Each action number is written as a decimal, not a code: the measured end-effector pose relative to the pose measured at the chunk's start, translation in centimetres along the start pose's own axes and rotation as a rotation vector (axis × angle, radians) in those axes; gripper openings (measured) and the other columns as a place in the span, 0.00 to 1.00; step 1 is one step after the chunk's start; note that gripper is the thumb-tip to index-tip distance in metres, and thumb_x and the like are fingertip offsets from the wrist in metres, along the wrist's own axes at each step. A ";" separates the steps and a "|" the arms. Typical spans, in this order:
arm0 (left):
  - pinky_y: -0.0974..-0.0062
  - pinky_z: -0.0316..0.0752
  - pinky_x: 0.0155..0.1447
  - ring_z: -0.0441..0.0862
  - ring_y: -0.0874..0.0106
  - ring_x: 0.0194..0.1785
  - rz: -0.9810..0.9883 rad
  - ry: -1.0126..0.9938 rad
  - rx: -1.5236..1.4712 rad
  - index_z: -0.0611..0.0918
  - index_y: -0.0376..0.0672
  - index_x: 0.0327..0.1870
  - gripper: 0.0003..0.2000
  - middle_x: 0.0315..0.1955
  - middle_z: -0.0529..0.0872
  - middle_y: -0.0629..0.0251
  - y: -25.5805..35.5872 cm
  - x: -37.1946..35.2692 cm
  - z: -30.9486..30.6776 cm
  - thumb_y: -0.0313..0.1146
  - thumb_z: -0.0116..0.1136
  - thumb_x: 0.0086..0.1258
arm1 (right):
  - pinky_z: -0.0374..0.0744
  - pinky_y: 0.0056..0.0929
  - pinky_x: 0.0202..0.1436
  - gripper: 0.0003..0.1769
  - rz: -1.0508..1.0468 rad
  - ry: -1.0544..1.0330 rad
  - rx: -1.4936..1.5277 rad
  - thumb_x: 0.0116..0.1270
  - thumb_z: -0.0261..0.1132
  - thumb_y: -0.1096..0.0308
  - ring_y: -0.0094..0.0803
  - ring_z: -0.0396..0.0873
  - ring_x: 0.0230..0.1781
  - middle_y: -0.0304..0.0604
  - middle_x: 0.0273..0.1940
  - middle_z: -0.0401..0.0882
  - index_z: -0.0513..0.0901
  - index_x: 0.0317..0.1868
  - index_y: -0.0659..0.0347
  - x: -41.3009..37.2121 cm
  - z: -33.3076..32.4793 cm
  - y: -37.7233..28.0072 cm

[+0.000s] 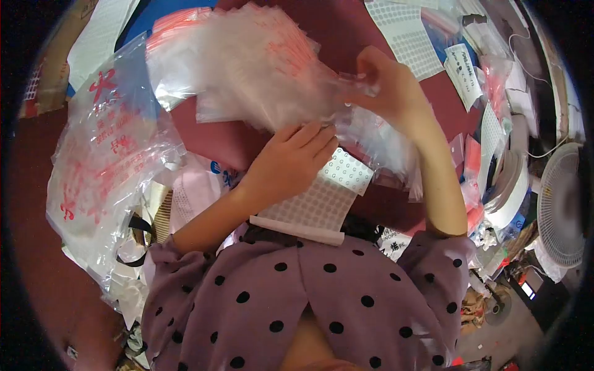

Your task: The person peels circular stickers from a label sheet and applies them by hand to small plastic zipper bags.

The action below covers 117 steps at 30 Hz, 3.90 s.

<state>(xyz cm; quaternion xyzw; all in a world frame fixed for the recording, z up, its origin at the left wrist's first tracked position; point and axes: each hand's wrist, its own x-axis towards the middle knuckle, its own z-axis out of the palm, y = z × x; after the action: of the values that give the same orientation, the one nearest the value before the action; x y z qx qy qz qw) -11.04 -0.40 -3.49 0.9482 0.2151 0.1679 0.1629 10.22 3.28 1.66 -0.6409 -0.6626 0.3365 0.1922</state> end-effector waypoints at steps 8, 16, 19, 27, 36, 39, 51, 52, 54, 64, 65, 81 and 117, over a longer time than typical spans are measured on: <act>0.63 0.65 0.60 0.70 0.65 0.58 -0.038 0.035 0.071 0.78 0.42 0.48 0.18 0.52 0.76 0.65 0.3 0.0 0.0 0.31 0.55 0.53 | 0.74 0.33 0.33 0.17 -0.023 0.033 -0.246 0.45 0.69 0.71 0.42 0.78 0.31 0.46 0.30 0.78 0.73 0.36 0.62 -0.9 -0.3 -0.7; 0.65 0.66 0.57 0.72 0.64 0.53 -0.038 0.125 0.144 0.78 0.39 0.47 0.17 0.48 0.78 0.60 0.4 -0.6 0.2 0.34 0.49 0.58 | 0.75 0.34 0.33 0.15 -0.099 0.140 -0.622 0.42 0.71 0.65 0.40 0.77 0.29 0.43 0.24 0.78 0.79 0.31 0.59 0.2 1.5 -1.2; 0.67 0.67 0.55 0.72 0.66 0.52 0.004 0.101 0.166 0.78 0.39 0.46 0.16 0.46 0.79 0.61 0.4 -0.5 0.1 0.34 0.50 0.58 | 0.75 0.36 0.34 0.15 -0.266 0.105 -0.419 0.40 0.73 0.63 0.40 0.77 0.31 0.41 0.25 0.78 0.78 0.28 0.58 0.0 2.1 -0.4; 0.67 0.67 0.52 0.75 0.67 0.45 -0.092 0.168 -0.178 0.81 0.45 0.40 0.13 0.38 0.81 0.67 1.3 -0.8 -3.1 0.30 0.60 0.51 | 0.73 0.28 0.35 0.12 -0.095 -0.015 -0.217 0.45 0.72 0.70 0.34 0.75 0.31 0.42 0.28 0.77 0.79 0.31 0.61 -2.2 0.8 -2.0; 0.64 0.60 0.53 0.76 0.72 0.30 -0.301 0.232 -0.569 0.83 0.44 0.38 0.08 0.21 0.78 0.69 1.2 0.2 -3.7 0.31 0.61 0.57 | 0.76 0.30 0.41 0.15 -0.263 0.076 0.025 0.53 0.60 0.86 0.42 0.76 0.39 0.47 0.40 0.75 0.77 0.42 0.65 -8.1 1.9 -4.7; 0.64 0.59 0.52 0.76 0.72 0.30 -0.285 0.238 -0.639 0.83 0.44 0.41 0.09 0.21 0.78 0.68 1.5 0.1 -4.4 0.30 0.59 0.59 | 0.76 0.32 0.40 0.16 -0.348 0.180 -0.029 0.50 0.61 0.87 0.44 0.76 0.39 0.47 0.40 0.75 0.79 0.40 0.65 -8.6 2.3 -5.0; 0.78 0.64 0.35 0.70 0.83 0.32 -0.600 -0.064 -1.442 0.80 0.33 0.42 0.12 0.24 0.79 0.71 1.7 -1.1 -5.4 0.33 0.49 0.70 | 0.78 0.32 0.43 0.26 -0.618 0.239 -0.355 0.44 0.60 0.73 0.42 0.75 0.44 0.48 0.43 0.73 0.77 0.48 0.71 -10.7 2.6 -4.9; 0.78 0.65 0.36 0.70 0.84 0.33 -0.653 -0.073 -1.554 0.81 0.33 0.43 0.12 0.26 0.79 0.72 1.7 -1.2 -5.2 0.33 0.49 0.70 | 0.78 0.32 0.43 0.26 -0.616 0.240 -0.356 0.44 0.60 0.73 0.42 0.75 0.44 0.48 0.43 0.73 0.77 0.48 0.71 -11.0 2.7 -5.0; 0.78 0.66 0.38 0.70 0.84 0.33 -0.712 -0.057 -1.638 0.81 0.33 0.44 0.12 0.27 0.79 0.73 2.1 -1.0 -5.2 0.33 0.48 0.71 | 0.79 0.33 0.43 0.24 -0.679 0.250 -0.601 0.41 0.62 0.79 0.43 0.78 0.41 0.48 0.43 0.76 0.80 0.44 0.72 -11.6 3.0 -5.4; 0.69 0.69 0.51 0.75 0.71 0.49 -0.049 0.146 0.006 0.81 0.49 0.49 0.14 0.37 0.78 0.66 0.7 -1.6 -5.9 0.34 0.56 0.60 | 0.76 0.27 0.39 0.12 -0.360 0.079 0.168 0.48 0.65 0.81 0.36 0.78 0.37 0.41 0.32 0.78 0.80 0.35 0.61 -8.6 -0.1 -4.5; 0.64 0.67 0.55 0.73 0.70 0.53 -0.044 0.143 0.144 0.80 0.52 0.49 0.17 0.44 0.78 0.69 0.4 -1.1 -5.8 0.35 0.58 0.56 | 0.76 0.28 0.39 0.13 -0.242 0.168 0.155 0.50 0.64 0.81 0.39 0.78 0.36 0.45 0.36 0.79 0.79 0.38 0.62 -6.7 -0.2 -4.2; 0.65 0.61 0.61 0.71 0.73 0.56 0.028 0.052 0.194 0.80 0.51 0.48 0.19 0.53 0.77 0.73 -1.5 -2.1 -1.8 0.35 0.56 0.52 | 0.73 0.37 0.38 0.17 -0.299 -0.050 0.005 0.46 0.66 0.76 0.46 0.75 0.35 0.47 0.34 0.75 0.72 0.38 0.63 0.2 4.3 -1.5; 0.77 0.70 0.33 0.75 0.75 0.27 -0.515 0.084 -1.096 0.79 0.34 0.42 0.09 0.29 0.81 0.61 1.3 -3.1 -4.3 0.28 0.54 0.64 | 0.73 0.34 0.40 0.11 -0.220 -0.073 0.129 0.50 0.68 0.70 0.39 0.77 0.33 0.42 0.30 0.78 0.80 0.35 0.61 -5.3 1.3 -5.2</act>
<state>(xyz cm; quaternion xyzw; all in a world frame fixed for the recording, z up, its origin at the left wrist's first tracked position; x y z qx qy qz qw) -14.86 -1.88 0.04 0.6363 0.3261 0.2466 0.6541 6.14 -1.91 5.31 -0.5378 -0.7126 0.3785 0.2444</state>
